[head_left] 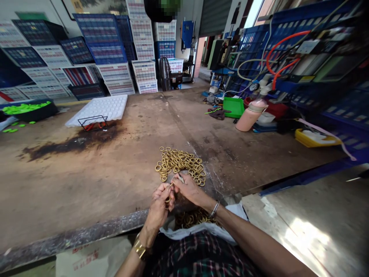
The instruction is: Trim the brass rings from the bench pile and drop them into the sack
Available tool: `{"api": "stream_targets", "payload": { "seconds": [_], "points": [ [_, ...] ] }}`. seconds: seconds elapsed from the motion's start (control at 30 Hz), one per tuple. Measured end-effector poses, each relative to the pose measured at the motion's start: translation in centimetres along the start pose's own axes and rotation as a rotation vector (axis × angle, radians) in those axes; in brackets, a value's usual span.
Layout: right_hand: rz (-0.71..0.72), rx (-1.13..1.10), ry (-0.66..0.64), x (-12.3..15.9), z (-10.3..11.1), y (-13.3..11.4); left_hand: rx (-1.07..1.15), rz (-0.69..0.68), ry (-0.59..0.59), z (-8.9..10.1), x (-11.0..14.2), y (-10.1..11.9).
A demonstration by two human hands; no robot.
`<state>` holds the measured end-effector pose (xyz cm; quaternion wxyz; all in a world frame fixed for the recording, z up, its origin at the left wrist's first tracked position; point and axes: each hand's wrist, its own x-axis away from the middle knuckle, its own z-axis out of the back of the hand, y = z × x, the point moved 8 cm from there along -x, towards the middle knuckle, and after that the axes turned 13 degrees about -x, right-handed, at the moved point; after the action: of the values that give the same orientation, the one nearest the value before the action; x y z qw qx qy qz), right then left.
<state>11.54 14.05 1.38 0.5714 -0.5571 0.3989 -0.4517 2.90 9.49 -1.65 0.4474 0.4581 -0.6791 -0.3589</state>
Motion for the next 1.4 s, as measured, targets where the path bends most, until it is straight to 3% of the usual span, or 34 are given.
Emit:
{"api": "stream_targets", "payload": {
  "seconds": [0.13,0.3,0.4,0.8,1.1,1.27,1.4],
  "points": [
    [0.016,0.265,0.064,0.1,0.7,0.2,0.024,-0.027,0.051,0.4,0.0,0.3],
    [0.074,0.785,-0.106,0.9,-0.9,0.2,-0.020,-0.071,0.068,0.8,-0.2,0.3],
    [0.034,0.904,-0.168,1.2,-1.4,0.3,-0.069,-0.094,0.070,0.9,-0.1,0.2],
    [0.034,0.948,-0.153,1.4,-1.9,-0.1,-0.245,-0.116,0.138,1.6,0.1,-0.1],
    [-0.040,0.965,-0.232,1.2,-2.6,1.1,-0.420,-0.132,0.197,2.4,0.9,0.7],
    [-0.036,0.973,-0.219,0.7,-2.2,0.8,-0.385,-0.118,0.099,0.9,2.5,1.2],
    [0.026,0.922,-0.193,-0.7,-2.4,-0.3,-0.061,-0.063,0.012,-0.3,2.5,1.2]
  ]
}}
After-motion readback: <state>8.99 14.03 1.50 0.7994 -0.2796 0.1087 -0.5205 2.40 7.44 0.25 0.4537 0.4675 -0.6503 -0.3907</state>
